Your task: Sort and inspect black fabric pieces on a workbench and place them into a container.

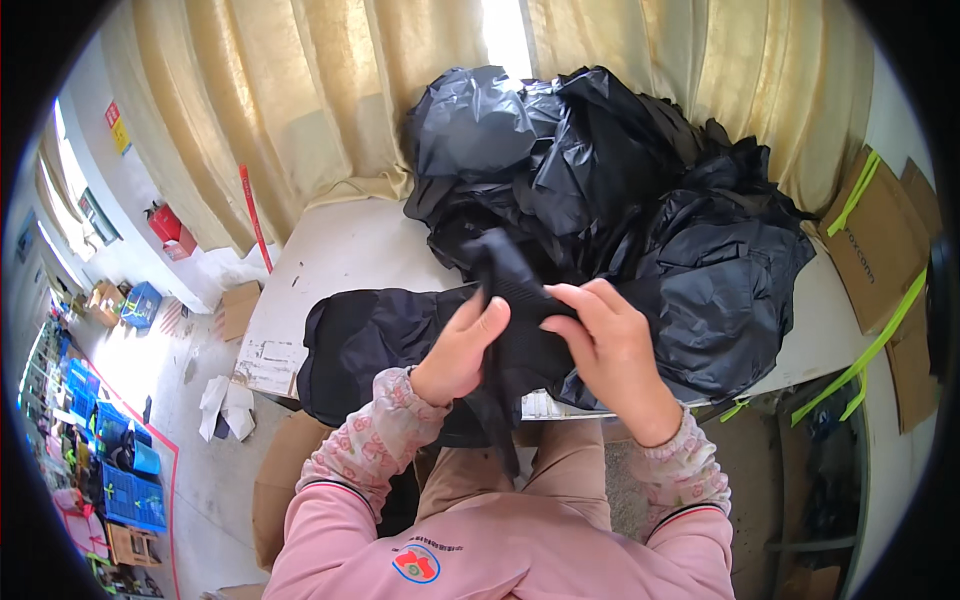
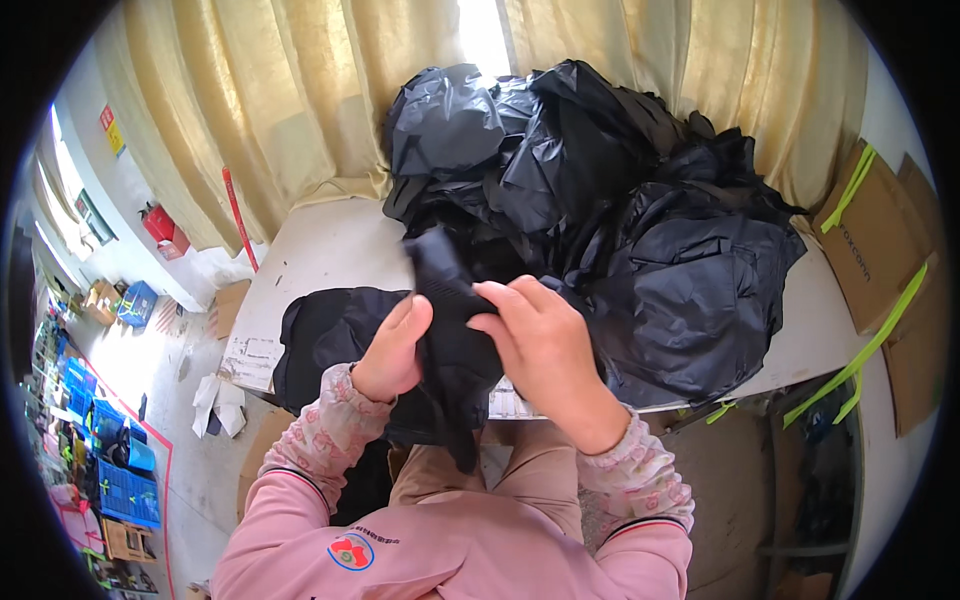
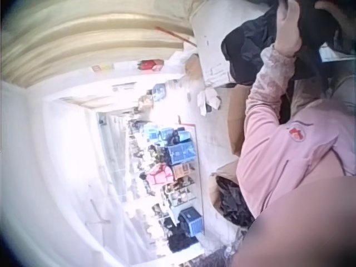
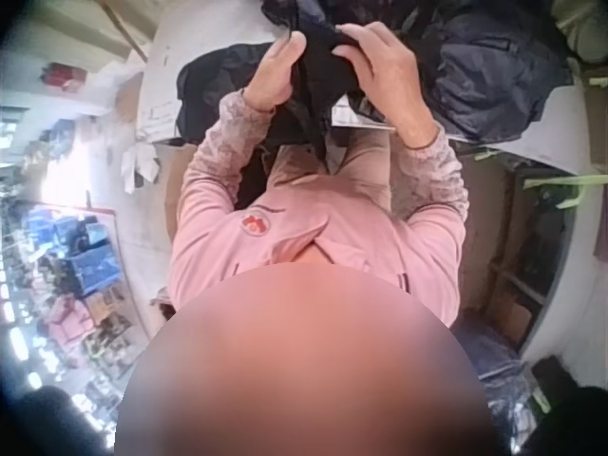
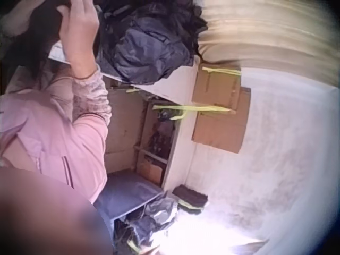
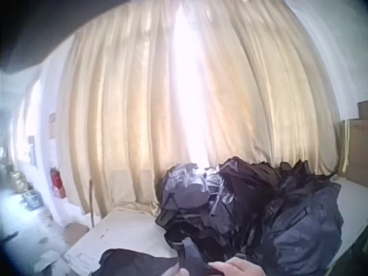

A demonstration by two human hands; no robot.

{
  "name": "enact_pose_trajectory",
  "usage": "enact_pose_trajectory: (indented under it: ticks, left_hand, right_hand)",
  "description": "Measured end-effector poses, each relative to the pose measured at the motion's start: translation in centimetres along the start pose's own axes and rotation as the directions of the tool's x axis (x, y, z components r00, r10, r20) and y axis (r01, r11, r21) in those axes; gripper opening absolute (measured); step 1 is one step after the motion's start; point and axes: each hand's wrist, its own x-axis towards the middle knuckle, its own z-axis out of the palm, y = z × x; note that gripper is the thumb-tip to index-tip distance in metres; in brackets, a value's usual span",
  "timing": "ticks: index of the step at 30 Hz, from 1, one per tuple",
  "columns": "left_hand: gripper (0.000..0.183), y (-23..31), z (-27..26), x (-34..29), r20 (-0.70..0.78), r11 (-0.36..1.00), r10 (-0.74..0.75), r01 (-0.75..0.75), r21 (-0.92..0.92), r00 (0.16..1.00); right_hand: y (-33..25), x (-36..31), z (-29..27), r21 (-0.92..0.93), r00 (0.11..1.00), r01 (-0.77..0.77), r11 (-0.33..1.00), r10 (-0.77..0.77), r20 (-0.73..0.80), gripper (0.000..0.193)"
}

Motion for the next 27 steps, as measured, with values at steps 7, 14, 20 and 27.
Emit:
enact_pose_trajectory:
  ticks: [7, 14, 20, 27]
  left_hand:
    - [0.021, 3.4, -1.9, -0.9, -0.119, 0.964, 0.257, -0.263, -0.039, 0.959]
    - [0.017, 6.1, -4.0, -0.7, 0.032, 0.909, 0.28, -0.275, 0.314, 0.96]
    - [0.018, 7.1, -5.7, 1.0, 0.009, 0.719, 0.478, -0.397, 0.57, 0.878]
    - [0.104, -4.0, -14.9, -6.7, -0.03, 0.987, 0.041, -0.036, 0.155, 0.999]
  right_hand:
    - [1.6, -0.1, -1.9, -0.155, 1.0, 0.016, 0.988, -0.014, 0.013, 0.017]
    - [1.0, 0.4, -3.2, -0.028, 0.984, 0.003, 1.0, 0.001, 0.177, 0.019]
    - [0.3, 2.2, -3.6, 0.05, 0.988, -0.083, 0.995, 0.075, 0.136, 0.016]
    - [2.6, 5.5, -5.9, 0.57, 0.912, -0.336, 0.75, 0.411, -0.003, 0.017]
